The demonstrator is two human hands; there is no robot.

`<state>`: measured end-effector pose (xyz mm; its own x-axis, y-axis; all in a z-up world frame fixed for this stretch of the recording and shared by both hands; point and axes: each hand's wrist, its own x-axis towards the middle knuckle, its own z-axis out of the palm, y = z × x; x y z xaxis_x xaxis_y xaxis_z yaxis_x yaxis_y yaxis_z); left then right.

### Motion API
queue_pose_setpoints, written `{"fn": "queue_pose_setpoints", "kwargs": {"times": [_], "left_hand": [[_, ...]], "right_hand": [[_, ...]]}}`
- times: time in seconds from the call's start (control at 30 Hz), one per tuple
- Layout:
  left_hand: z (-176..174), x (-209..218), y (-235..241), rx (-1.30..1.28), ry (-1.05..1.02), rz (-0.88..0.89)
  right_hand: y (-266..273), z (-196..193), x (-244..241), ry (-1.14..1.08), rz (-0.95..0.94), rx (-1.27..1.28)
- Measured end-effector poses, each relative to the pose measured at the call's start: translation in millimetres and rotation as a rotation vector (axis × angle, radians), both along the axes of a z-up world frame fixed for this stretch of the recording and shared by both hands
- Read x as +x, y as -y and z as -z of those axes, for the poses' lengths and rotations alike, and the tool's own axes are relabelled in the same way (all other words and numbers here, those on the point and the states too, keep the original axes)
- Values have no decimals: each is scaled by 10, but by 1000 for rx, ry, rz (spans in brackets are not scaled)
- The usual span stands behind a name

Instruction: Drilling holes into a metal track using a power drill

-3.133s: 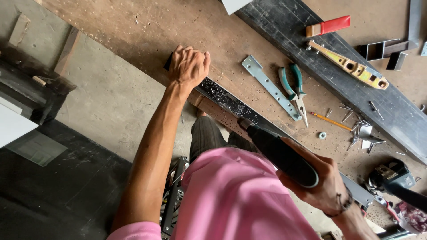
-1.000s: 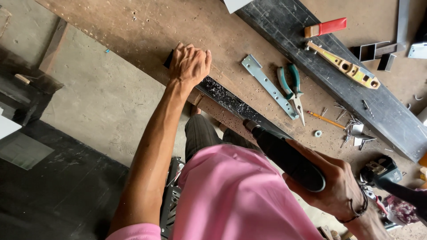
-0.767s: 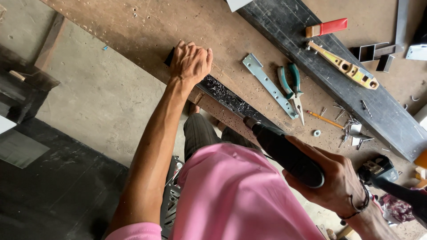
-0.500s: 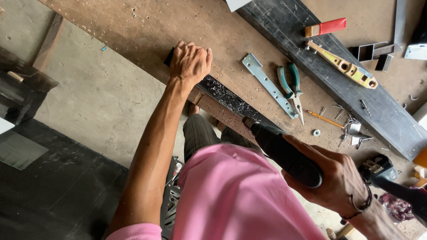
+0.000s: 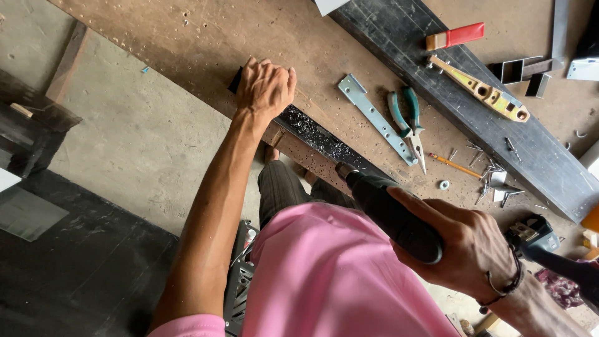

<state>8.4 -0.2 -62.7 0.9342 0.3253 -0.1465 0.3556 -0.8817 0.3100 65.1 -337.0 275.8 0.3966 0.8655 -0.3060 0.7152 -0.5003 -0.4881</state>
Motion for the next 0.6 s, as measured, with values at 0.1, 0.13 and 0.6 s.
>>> {"fn": "queue_pose_setpoints", "kwargs": {"times": [0.1, 0.13, 0.6], "left_hand": [[7, -9, -7, 23, 6, 4], [5, -13, -11, 29, 26, 4], [109, -6, 0, 4, 48, -25]], "right_hand": [[6, 46, -33, 88, -38, -50], [5, 55, -35, 115, -52, -84], [58, 221, 34, 71, -52, -99]]}}
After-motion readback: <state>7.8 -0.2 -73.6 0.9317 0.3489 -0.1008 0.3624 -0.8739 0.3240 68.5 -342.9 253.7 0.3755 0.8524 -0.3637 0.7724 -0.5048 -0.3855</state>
